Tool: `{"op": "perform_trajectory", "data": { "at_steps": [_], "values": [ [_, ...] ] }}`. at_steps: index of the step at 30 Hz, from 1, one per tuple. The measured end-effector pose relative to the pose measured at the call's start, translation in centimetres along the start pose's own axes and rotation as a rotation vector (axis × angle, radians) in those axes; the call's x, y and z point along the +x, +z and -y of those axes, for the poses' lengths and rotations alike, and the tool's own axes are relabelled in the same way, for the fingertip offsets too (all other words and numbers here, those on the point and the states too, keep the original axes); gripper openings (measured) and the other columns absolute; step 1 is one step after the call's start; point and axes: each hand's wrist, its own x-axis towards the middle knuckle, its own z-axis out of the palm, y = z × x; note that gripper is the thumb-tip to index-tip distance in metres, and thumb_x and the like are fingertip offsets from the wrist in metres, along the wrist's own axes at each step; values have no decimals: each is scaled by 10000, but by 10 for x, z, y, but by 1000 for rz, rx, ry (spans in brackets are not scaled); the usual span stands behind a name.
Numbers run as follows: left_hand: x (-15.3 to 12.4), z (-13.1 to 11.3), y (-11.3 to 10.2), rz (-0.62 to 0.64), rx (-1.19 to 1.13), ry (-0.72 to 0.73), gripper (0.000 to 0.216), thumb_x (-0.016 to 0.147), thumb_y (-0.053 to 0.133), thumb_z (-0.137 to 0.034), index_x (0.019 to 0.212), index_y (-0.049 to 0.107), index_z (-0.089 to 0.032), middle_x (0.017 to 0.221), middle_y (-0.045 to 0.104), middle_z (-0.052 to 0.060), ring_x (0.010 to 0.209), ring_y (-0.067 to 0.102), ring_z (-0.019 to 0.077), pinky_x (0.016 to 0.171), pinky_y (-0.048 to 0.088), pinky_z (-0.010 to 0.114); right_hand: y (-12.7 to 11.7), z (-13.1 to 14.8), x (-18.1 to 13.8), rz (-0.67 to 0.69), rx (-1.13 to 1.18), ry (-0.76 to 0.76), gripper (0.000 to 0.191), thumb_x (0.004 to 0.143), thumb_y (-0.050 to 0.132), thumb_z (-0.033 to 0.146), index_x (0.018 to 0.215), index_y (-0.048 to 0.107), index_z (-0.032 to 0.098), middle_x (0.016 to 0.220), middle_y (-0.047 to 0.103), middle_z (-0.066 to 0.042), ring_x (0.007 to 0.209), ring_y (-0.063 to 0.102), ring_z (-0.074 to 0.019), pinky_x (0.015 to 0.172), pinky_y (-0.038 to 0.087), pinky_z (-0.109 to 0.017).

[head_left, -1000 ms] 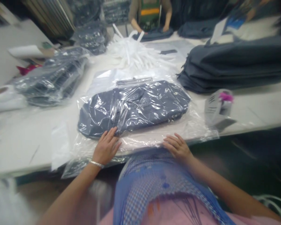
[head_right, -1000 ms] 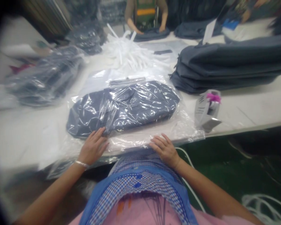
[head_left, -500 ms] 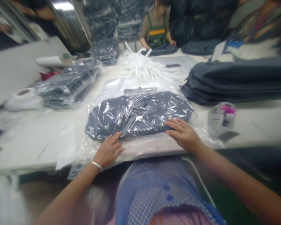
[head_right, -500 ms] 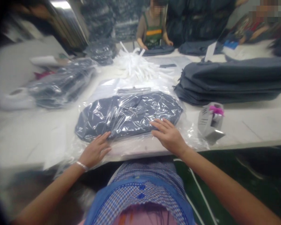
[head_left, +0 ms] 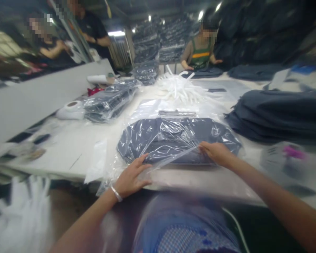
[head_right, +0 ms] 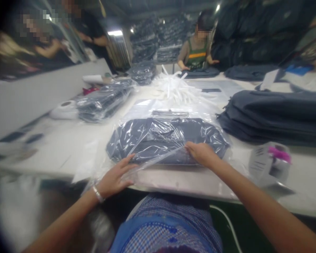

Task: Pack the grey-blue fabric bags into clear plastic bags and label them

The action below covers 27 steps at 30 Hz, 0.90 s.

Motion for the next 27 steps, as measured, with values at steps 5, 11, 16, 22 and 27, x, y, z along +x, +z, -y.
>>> {"op": "perform_trajectory", "data": {
  "at_steps": [5, 11, 16, 22, 27],
  "values": [
    [-32, -13, 22, -233, 258, -234, 378, 880, 554, -202, 1250, 606, -143, 1342, 589, 173, 1236, 552, 309, 1049, 473, 485, 7, -3, -3, -28, 40, 19, 347, 986, 325, 380, 928, 640, 245, 723, 727, -53, 625, 666, -215, 571, 319, -263],
    [-51, 17, -3, -333, 332, -197, 341, 934, 439, -122, 1150, 681, -227, 1145, 716, 76, 1029, 671, 206, 906, 558, 334, 12, -8, -2, -30, 44, 31, 338, 971, 343, 411, 900, 638, 262, 657, 698, -34, 575, 638, -207, 539, 302, -264],
    [-32, 53, -33, -277, 320, 4, 324, 932, 436, -101, 1073, 701, -225, 1351, 622, 71, 1271, 557, 217, 1087, 458, 393, 15, -11, -3, -34, 59, 45, 364, 964, 339, 438, 881, 643, 255, 635, 682, -32, 546, 614, -200, 540, 320, -269],
    [-4, 91, -39, -69, 112, -194, 304, 934, 397, -228, 1016, 690, -237, 877, 767, 39, 759, 731, 200, 690, 576, 297, 14, -22, 2, 49, 182, 35, 407, 969, 318, 487, 867, 629, 245, 711, 682, -25, 646, 635, -205, 613, 395, -286],
    [40, 104, -49, 234, -523, -516, 325, 905, 449, -484, 813, 610, -217, 736, 738, 23, 634, 703, 196, 560, 552, 287, 4, -31, 21, 232, 448, 5, 466, 936, 389, 586, 769, 628, 222, 629, 645, 4, 623, 639, -181, 665, 451, -280]
  ]
}}
